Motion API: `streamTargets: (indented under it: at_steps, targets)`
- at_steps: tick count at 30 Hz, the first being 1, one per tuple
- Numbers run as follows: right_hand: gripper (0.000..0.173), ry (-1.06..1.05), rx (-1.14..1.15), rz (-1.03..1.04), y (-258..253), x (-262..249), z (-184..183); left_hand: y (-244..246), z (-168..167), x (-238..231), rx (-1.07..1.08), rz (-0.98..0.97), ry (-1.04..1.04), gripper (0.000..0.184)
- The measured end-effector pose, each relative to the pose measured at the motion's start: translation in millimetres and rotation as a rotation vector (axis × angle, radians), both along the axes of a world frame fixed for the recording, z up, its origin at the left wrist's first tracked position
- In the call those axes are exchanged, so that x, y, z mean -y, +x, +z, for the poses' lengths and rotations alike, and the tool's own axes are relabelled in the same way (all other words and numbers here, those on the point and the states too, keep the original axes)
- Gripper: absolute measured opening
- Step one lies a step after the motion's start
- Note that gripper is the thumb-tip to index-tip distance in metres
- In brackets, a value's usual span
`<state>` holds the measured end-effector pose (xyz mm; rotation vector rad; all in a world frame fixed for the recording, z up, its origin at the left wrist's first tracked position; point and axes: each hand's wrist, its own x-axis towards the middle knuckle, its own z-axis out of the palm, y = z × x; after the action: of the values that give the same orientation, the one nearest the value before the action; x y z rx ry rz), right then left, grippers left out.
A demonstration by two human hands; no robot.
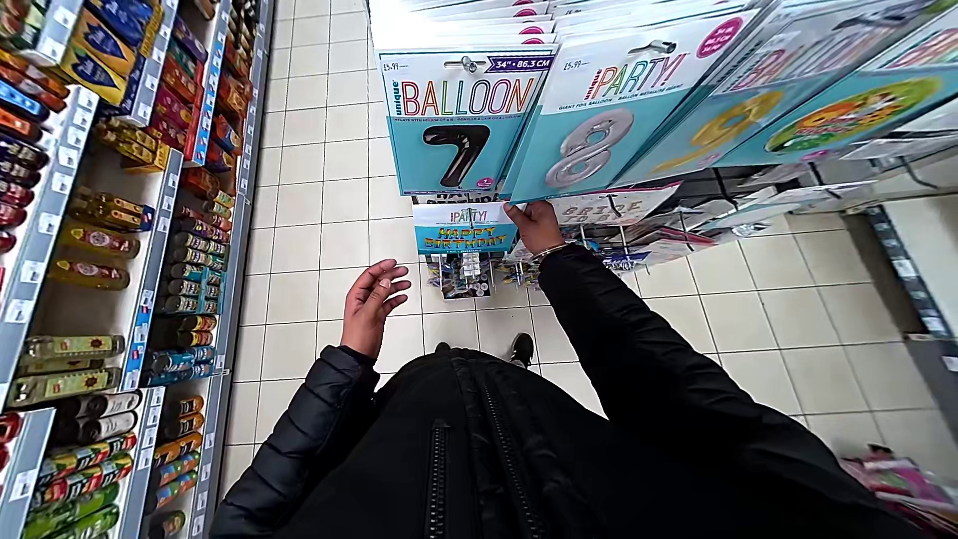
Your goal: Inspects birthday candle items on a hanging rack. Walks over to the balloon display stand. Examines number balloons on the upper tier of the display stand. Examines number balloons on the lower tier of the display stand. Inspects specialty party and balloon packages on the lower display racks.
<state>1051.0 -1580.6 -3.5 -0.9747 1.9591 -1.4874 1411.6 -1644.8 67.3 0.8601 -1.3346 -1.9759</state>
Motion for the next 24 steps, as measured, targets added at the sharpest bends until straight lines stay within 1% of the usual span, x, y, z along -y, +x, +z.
streamTargets:
  at_steps: [4, 7, 11, 15, 20, 24]
  targets:
    - [0.029, 0.003, -0.014, -0.003, 1.0, -3.0, 3.9, 1.2, -2.1, 0.4, 0.002, -0.011, -0.005, 0.040]
    - [0.030, 0.032, -0.042, -0.042, 5.0, -8.6, 11.5, 0.5, -1.2, 0.4, 0.007, -0.008, -0.008, 0.040]
    - [0.037, 0.052, -0.068, -0.084, 11.2, -28.0, 23.6, -1.2, -1.4, 0.9, 0.006, -0.019, -0.012, 0.039]
    - [0.042, -0.006, -0.098, -0.120, 25.7, -59.2, 41.4, -2.9, -3.2, -0.5, 0.017, -0.035, -0.018, 0.038]
    - [0.030, -0.115, -0.053, -0.159, 55.4, -98.7, 49.5, -4.9, -9.2, -1.8, 0.025, -0.098, -0.029, 0.038]
    - [0.019, -0.132, -0.025, -0.214, 77.1, -120.7, 61.0, -11.2, -12.4, -5.6, 0.023, -0.161, -0.011, 0.037]
